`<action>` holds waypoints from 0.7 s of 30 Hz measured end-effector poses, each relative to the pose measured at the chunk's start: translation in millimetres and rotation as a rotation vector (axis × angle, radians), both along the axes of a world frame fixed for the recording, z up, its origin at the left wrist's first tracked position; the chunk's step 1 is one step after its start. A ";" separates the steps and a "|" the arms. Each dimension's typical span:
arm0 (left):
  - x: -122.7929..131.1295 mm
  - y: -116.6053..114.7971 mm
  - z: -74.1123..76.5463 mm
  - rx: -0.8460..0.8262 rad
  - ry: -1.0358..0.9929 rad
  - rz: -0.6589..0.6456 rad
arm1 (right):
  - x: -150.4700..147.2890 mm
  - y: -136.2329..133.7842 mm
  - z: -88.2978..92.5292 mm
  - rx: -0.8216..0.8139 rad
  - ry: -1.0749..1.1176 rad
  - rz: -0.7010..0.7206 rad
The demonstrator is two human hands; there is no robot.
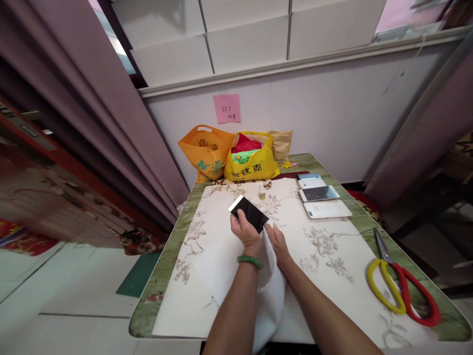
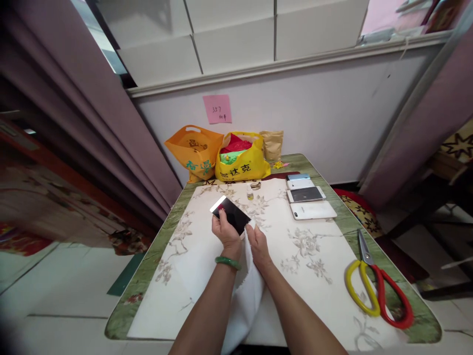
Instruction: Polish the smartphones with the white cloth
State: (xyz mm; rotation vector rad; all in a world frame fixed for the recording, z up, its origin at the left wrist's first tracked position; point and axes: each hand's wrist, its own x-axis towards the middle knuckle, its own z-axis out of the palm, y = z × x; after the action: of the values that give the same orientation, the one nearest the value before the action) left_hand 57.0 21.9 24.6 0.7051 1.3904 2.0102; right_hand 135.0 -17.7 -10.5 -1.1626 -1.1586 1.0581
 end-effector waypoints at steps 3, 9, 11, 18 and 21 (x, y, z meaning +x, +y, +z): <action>1.9 3.4 -2.1 0.035 -0.007 0.094 | -1.0 -0.3 -2.9 0.046 -0.059 -0.013; 0.2 6.1 -4.5 0.027 -0.024 0.200 | -5.2 0.8 -18.9 0.121 -0.277 0.016; -5.3 4.9 -4.7 0.048 -0.011 0.186 | -7.1 1.2 -21.3 0.168 -0.350 0.029; -34.1 -2.4 1.8 -0.006 -0.048 0.153 | -8.6 -7.0 -14.0 0.318 -0.414 0.188; -47.6 -10.2 5.3 0.024 -0.231 0.081 | -2.8 -9.4 -10.9 0.215 -0.260 0.154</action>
State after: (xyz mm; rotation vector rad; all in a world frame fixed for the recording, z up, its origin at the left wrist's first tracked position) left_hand 9.4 11.8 29.9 0.4166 1.2784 2.0989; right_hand 132.3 -27.1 -21.3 -1.0744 -1.5476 0.8876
